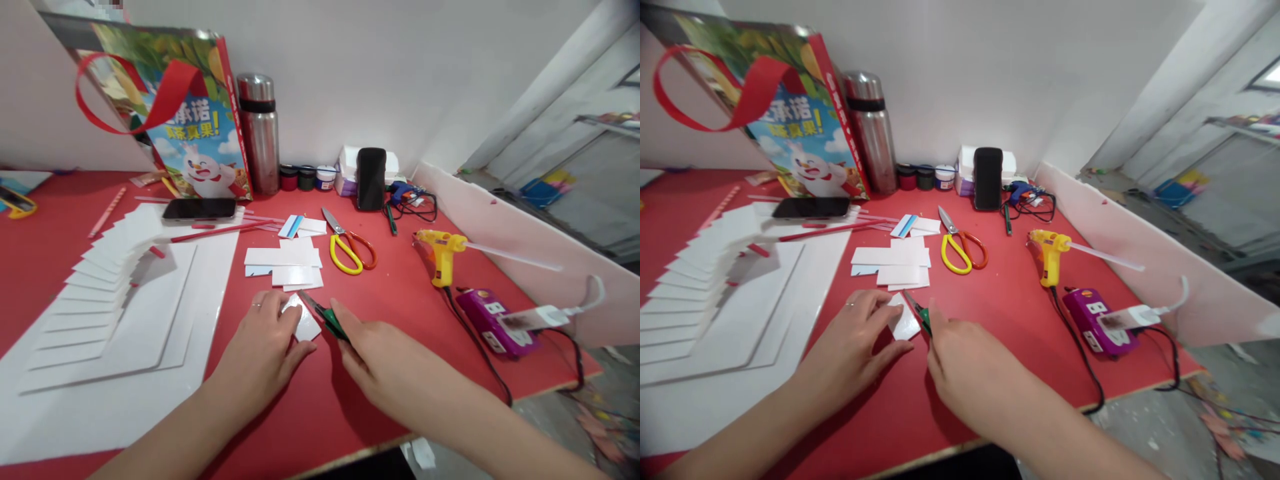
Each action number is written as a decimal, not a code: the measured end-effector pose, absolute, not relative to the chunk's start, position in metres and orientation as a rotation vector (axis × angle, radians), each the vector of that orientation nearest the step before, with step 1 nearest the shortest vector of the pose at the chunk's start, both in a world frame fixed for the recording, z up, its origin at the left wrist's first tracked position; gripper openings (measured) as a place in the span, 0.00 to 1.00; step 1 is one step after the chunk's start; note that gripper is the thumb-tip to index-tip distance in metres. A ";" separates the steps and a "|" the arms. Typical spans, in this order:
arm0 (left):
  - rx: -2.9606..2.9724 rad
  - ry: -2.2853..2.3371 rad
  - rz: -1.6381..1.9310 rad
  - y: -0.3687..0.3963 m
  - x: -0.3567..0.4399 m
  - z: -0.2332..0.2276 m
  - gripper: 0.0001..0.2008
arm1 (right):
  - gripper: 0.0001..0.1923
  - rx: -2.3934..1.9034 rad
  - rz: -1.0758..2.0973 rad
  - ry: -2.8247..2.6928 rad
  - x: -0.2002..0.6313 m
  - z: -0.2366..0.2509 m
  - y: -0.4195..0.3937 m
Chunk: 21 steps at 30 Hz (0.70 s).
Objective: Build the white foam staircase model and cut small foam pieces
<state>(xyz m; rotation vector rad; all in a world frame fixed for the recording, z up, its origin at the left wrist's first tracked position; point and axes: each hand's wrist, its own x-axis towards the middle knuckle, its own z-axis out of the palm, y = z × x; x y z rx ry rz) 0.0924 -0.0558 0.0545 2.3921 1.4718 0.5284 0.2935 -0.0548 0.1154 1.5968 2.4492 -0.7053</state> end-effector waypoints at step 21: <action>2.346 1.465 0.508 -0.055 0.094 0.058 0.11 | 0.29 1.206 -0.320 2.337 0.268 0.147 -0.050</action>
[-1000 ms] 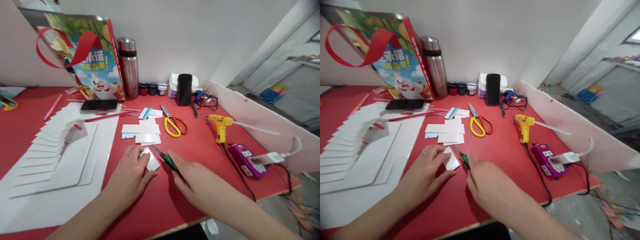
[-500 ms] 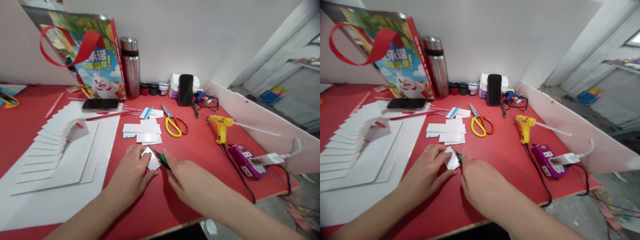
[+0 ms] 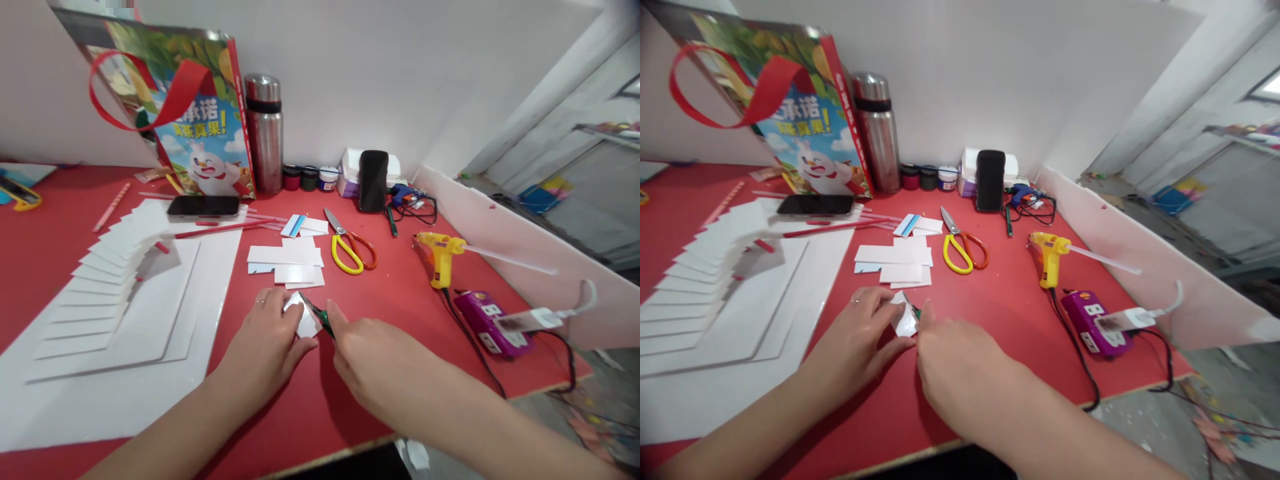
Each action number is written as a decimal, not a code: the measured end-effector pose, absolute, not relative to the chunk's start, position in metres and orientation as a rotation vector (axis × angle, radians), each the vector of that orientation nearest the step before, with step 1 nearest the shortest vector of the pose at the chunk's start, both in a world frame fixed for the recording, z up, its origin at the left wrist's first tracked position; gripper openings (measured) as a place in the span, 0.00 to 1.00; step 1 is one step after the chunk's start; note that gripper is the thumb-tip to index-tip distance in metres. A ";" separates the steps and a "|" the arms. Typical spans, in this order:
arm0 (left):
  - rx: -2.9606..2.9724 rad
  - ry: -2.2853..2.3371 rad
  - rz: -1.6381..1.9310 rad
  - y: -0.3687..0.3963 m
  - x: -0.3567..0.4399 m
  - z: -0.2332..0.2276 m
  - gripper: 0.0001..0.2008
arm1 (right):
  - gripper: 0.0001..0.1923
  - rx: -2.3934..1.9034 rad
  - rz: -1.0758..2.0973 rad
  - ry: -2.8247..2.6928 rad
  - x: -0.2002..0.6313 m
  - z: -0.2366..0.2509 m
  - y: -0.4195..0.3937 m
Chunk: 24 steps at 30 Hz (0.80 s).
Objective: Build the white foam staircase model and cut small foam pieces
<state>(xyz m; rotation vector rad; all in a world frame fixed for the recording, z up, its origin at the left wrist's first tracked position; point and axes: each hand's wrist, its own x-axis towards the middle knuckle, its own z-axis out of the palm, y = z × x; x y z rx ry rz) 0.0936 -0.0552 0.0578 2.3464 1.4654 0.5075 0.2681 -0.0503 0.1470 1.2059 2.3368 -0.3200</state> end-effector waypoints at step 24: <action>2.399 1.483 0.497 -0.057 0.093 0.058 0.11 | 0.39 1.351 -0.532 2.328 0.302 0.135 -0.097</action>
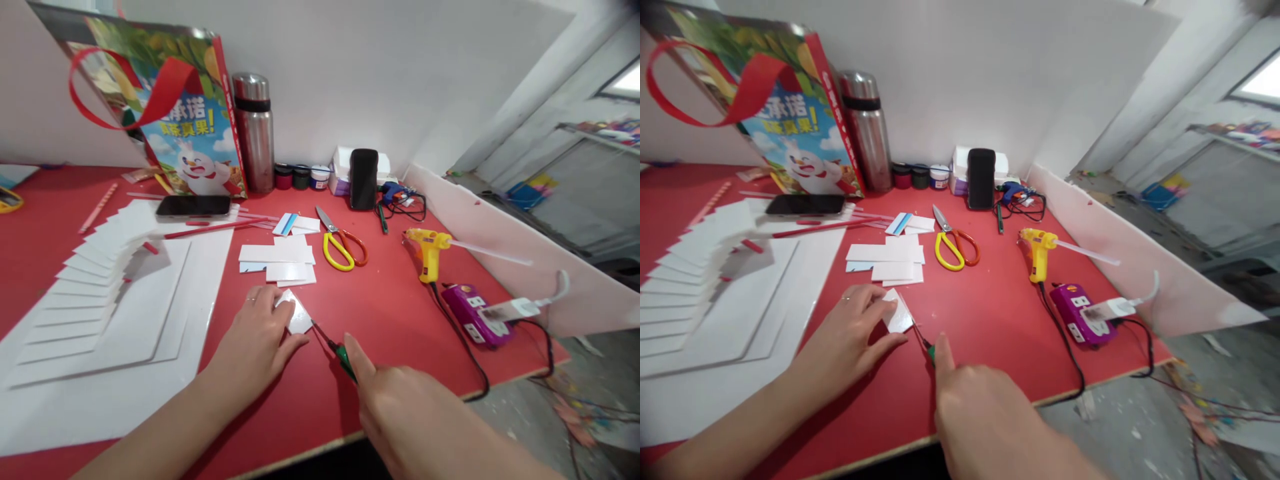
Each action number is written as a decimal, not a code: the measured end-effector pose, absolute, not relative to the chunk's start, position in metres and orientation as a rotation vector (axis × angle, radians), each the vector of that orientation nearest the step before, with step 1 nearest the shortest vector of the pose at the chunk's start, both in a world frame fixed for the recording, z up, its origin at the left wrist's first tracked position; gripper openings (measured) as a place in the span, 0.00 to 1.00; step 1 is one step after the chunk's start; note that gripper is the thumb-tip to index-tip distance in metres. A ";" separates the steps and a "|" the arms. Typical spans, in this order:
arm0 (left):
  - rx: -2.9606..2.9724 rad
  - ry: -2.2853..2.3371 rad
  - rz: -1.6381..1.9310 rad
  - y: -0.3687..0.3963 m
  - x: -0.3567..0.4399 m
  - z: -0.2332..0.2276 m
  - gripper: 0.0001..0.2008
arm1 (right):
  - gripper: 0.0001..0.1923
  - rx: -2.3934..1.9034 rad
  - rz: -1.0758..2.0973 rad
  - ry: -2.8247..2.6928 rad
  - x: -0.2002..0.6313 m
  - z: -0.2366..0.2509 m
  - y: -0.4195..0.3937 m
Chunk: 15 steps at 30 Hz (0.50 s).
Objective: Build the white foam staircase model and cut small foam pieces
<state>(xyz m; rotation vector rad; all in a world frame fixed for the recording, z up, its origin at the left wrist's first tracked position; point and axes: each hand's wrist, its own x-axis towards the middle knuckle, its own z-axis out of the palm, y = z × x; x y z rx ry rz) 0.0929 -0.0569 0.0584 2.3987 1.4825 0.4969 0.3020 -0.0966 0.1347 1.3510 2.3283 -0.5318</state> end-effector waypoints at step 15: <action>2.428 1.502 0.680 -0.055 0.094 0.049 0.11 | 0.13 1.958 -0.900 2.451 0.358 0.119 -0.091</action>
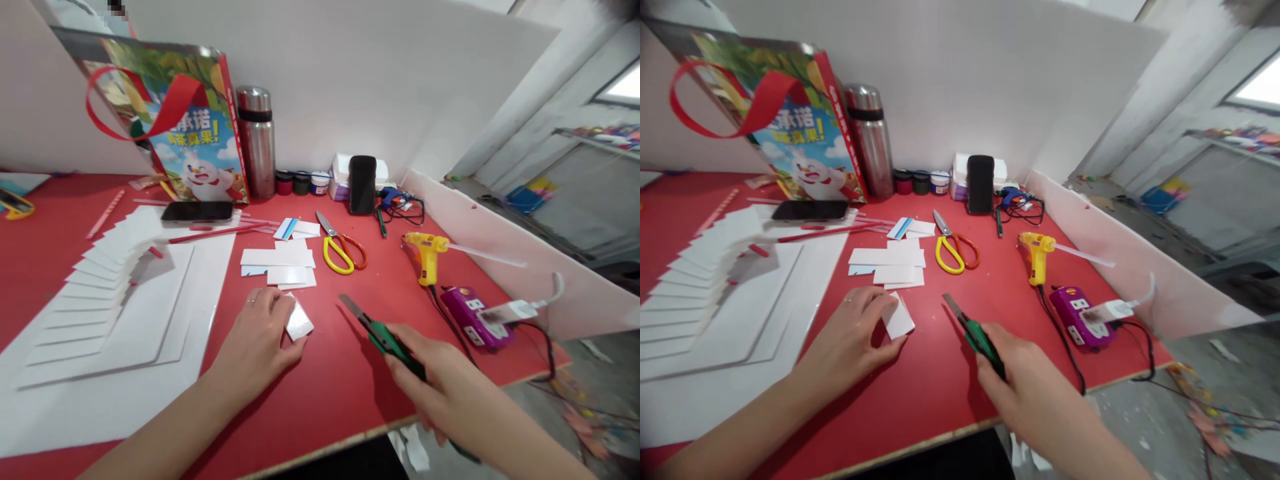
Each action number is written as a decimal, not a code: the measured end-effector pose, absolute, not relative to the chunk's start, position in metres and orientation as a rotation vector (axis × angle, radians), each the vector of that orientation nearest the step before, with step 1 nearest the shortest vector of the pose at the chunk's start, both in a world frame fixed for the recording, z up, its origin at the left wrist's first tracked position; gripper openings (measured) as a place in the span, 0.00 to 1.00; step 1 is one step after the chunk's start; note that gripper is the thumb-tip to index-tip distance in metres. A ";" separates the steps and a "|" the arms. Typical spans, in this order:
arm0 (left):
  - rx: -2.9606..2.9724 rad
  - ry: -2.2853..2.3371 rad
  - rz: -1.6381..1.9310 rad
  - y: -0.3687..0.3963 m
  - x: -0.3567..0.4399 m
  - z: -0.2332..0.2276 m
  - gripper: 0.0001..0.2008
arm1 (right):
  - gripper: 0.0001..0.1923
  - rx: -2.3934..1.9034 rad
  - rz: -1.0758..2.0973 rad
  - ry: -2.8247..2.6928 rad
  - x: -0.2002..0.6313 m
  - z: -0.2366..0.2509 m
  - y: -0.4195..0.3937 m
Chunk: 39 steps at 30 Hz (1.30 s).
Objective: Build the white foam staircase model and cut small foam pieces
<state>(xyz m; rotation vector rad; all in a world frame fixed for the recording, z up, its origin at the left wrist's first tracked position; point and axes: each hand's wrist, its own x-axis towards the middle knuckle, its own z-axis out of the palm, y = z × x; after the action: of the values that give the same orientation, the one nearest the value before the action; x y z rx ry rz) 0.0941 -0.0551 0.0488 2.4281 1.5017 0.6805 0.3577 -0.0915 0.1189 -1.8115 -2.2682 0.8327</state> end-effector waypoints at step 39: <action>2.432 1.025 1.319 -0.057 0.092 0.063 0.37 | 0.21 -0.923 2.215 -0.941 0.307 0.074 -0.045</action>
<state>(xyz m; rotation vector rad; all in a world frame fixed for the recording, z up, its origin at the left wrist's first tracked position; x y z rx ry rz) 0.0923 -0.0572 0.0627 2.4324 1.0250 1.3190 0.3068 -0.0455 0.0738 -0.9228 -0.9410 2.2153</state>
